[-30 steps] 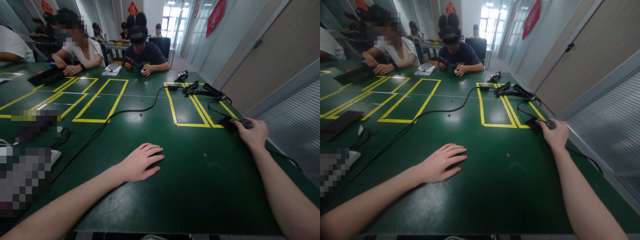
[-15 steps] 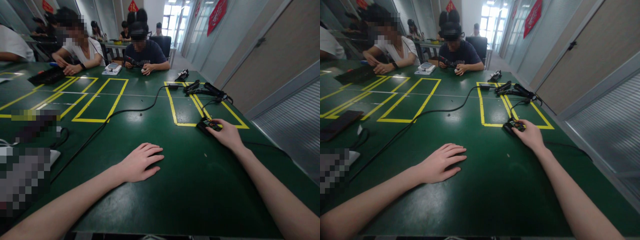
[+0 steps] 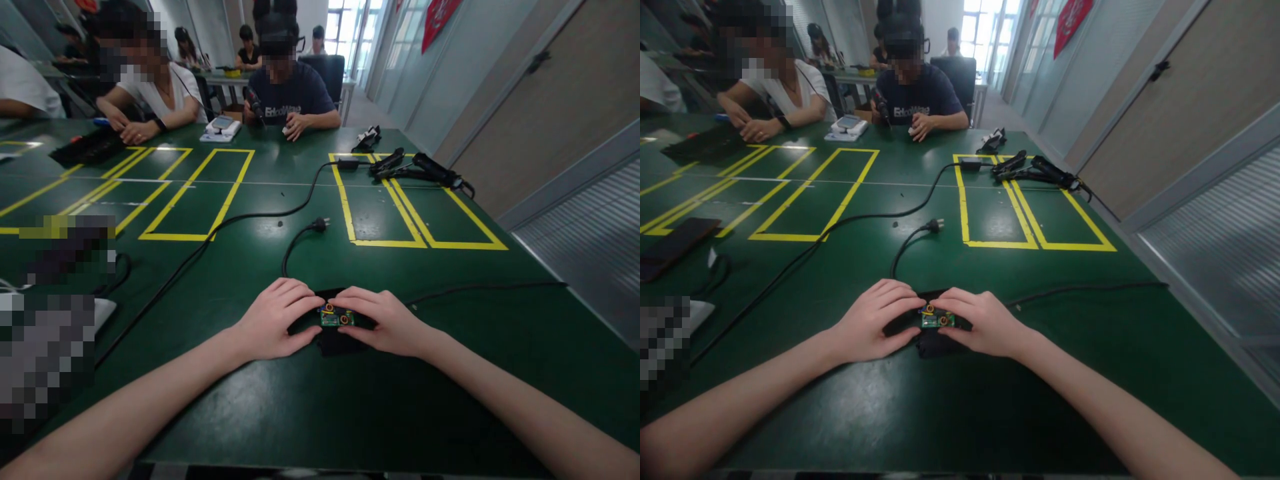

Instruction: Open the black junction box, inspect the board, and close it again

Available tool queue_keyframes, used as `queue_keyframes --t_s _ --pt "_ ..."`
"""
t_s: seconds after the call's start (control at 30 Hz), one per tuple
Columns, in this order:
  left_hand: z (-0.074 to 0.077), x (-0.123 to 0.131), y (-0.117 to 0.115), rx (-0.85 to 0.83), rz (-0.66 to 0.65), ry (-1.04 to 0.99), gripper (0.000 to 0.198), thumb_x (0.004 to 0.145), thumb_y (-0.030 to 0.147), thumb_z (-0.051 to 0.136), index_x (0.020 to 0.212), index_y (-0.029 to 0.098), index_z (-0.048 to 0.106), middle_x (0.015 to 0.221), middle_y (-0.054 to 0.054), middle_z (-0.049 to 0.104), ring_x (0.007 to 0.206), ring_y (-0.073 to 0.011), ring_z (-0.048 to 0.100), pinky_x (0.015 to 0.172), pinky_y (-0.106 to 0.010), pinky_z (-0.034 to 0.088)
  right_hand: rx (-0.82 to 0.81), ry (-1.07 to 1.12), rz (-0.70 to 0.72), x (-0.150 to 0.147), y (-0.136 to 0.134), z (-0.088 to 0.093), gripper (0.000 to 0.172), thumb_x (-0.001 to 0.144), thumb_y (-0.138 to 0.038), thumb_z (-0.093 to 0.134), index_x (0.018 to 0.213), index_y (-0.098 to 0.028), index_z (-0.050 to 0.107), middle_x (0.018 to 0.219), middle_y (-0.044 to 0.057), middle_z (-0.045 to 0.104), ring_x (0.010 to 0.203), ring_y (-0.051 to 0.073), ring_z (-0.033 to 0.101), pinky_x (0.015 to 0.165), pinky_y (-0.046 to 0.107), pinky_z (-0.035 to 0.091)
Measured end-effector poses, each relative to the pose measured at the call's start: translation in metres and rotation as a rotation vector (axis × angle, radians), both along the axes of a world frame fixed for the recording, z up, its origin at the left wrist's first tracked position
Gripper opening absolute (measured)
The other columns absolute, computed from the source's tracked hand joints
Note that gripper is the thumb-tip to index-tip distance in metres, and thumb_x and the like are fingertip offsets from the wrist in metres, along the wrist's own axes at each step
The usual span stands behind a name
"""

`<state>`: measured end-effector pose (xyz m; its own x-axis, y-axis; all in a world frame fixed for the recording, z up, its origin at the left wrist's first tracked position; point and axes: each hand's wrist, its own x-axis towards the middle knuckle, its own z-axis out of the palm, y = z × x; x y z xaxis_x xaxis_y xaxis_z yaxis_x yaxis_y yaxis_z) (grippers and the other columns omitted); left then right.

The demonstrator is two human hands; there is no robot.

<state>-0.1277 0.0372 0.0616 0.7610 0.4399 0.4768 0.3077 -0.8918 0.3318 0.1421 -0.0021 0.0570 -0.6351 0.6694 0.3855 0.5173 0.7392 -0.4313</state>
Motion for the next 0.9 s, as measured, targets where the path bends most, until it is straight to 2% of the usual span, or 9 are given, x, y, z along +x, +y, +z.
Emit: queue_keyframes --t_s 0.17,0.37,0.57,0.9 --pt "0.0011 0.0 0.0005 -0.02 -0.009 0.015 0.022 0.102 0.031 0.06 0.117 0.017 0.068 0.106 -0.008 0.075 0.103 -0.0235 0.069 0.091 -0.039 0.054 0.033 0.007 0.02 0.0014 0.0003 -0.0014 0.036 0.101 -0.027 0.065 0.136 -0.019 0.064 0.119 0.012 0.076 0.104 0.02 0.077 0.08 0.026 0.062" --pt "0.0011 -0.0007 0.0005 -0.036 0.035 0.068 0.042 0.097 0.049 0.067 0.123 0.015 0.068 0.122 -0.014 0.072 0.118 -0.0313 0.066 0.1 -0.048 0.053 0.009 0.001 0.005 -0.0015 0.0007 -0.0011 0.034 0.102 -0.03 0.065 0.134 -0.017 0.065 0.123 0.013 0.076 0.107 0.021 0.077 0.083 0.028 0.063" --pt "-0.0003 -0.0002 -0.0003 -0.059 0.085 0.137 0.055 0.092 0.051 0.072 0.136 0.019 0.066 0.135 -0.016 0.067 0.122 -0.0333 0.064 0.099 -0.049 0.055 -0.008 0.063 -0.02 -0.0053 0.0003 0.002 0.026 0.103 -0.027 0.063 0.127 -0.021 0.07 0.12 0.01 0.077 0.104 0.019 0.077 0.084 0.028 0.064" --pt "-0.0013 -0.0003 -0.0003 -0.066 0.107 0.17 0.066 0.092 0.053 0.072 0.144 0.015 0.06 0.13 -0.018 0.065 0.114 -0.033 0.064 0.095 -0.051 0.057 -0.008 0.081 -0.083 -0.0069 0.0022 -0.0016 0.025 0.102 -0.027 0.065 0.125 -0.022 0.073 0.119 0.011 0.077 0.102 0.021 0.078 0.084 0.033 0.067"
